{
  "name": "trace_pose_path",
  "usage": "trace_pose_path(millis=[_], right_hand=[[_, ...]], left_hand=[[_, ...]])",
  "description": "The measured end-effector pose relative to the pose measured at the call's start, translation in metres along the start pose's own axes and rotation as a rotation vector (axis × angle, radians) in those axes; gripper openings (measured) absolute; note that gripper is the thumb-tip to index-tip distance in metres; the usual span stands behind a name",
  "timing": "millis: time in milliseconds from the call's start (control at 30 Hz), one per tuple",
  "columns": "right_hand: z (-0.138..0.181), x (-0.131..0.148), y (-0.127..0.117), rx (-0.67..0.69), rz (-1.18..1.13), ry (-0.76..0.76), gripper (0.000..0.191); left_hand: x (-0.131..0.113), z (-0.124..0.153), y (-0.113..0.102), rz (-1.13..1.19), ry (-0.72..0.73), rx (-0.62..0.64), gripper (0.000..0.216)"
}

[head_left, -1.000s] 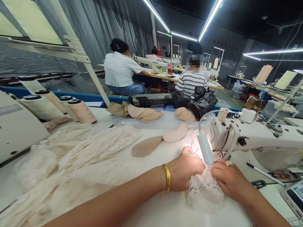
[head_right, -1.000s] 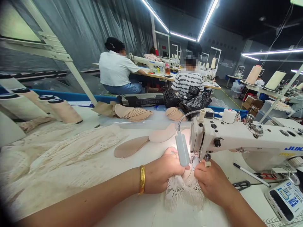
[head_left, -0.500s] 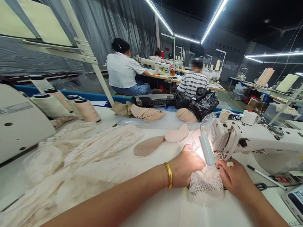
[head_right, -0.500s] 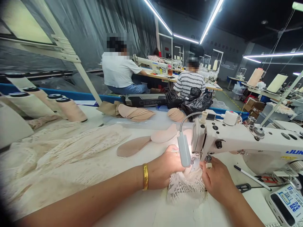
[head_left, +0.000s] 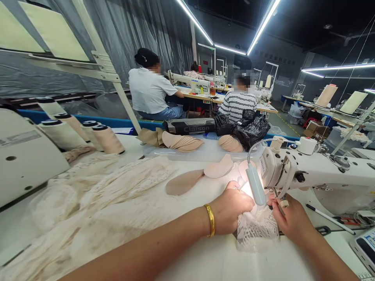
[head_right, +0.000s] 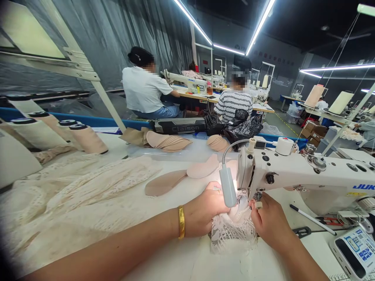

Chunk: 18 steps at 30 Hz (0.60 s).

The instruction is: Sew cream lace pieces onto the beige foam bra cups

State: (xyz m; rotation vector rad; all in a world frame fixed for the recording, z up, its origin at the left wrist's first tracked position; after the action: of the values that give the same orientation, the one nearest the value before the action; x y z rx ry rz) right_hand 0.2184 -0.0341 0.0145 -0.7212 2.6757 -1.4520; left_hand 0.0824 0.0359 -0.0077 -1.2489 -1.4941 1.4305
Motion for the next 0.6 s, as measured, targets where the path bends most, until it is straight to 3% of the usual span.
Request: trace_pose_path(millis=[200,400,467,533,600], right_hand=[[0.001,0.005,0.004,0.021,-0.023,-0.027,0.020],[0.003,0.016,0.004,0.191,-0.039,-0.010,0.023],[0.011,0.021,0.001,0.271,-0.200,0.080,0.022],[0.025,0.027,0.000,0.312,-0.471,0.219,0.022],[0.042,0.039,0.006,0.279,-0.775,0.331,0.044]], left_hand=[[-0.008,0.000,-0.012,-0.026,-0.012,0.041,0.029],[-0.015,0.012,-0.022,-0.057,0.017,0.163,0.028],[-0.014,0.022,-0.033,0.081,-0.023,0.182,0.025],[-0.012,0.035,-0.049,0.375,-0.123,0.165,0.018],[-0.012,0.051,-0.063,0.790,-0.267,0.094,0.006]])
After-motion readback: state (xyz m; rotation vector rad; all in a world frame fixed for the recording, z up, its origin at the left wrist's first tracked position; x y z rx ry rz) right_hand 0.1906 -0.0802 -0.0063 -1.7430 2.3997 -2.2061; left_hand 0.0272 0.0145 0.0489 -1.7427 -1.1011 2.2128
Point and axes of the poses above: each hand's wrist, its own z-axis away from the middle knuckle, its own y-axis out of the palm, x = y × z, the point moved 8 cm from there along -z, towards the middle knuckle, and after that the axes turned 4 degrees about -z, right-handed, at the moved point
